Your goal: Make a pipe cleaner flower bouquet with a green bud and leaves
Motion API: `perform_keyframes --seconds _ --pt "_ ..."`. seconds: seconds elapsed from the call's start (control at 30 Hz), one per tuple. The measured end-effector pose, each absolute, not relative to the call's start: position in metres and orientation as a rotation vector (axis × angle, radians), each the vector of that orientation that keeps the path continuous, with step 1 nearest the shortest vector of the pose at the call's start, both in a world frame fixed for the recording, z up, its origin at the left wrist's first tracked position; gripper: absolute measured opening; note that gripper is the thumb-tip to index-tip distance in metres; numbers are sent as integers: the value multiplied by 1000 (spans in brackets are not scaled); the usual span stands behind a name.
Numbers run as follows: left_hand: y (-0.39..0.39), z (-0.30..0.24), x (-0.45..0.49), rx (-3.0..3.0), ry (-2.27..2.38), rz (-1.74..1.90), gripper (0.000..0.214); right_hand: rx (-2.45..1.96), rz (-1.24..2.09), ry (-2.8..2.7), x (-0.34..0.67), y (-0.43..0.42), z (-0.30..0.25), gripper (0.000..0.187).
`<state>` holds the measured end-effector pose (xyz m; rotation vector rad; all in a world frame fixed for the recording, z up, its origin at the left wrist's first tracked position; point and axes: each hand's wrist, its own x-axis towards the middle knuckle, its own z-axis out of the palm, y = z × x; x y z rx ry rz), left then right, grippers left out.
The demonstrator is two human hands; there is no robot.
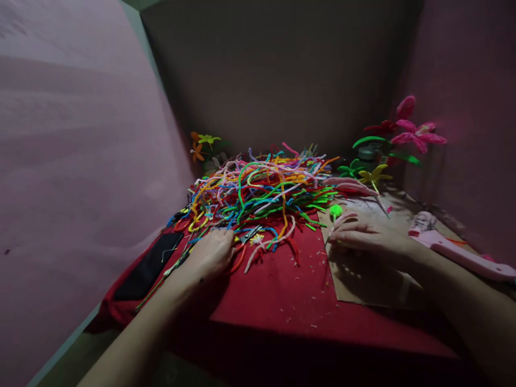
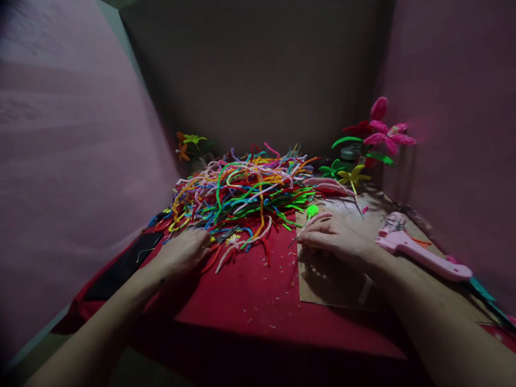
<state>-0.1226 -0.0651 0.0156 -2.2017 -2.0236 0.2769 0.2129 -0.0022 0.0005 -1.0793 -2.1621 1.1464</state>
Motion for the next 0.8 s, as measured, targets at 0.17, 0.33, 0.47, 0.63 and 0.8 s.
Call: perform_keyframes --seconds 0.17,0.33,0.47,0.63,0.8 --pt "-63 13 -110 -2222 -2030 393 29 -998 1078 -2279 214 0 4 41" --pt "-59 14 -114 -2243 -2073 411 30 -1048 1154 -2176 215 0 -2 34" --pt "-46 25 -130 -2363 -2095 403 25 -1063 1212 -2097 216 1 -8 35" --pt "-35 49 -146 -2760 -2243 202 32 -1082 1217 -2082 214 -1 -3 35" --pt "-41 66 -152 -2840 -2414 -44 31 -1074 1166 -2108 210 -4 3 34"
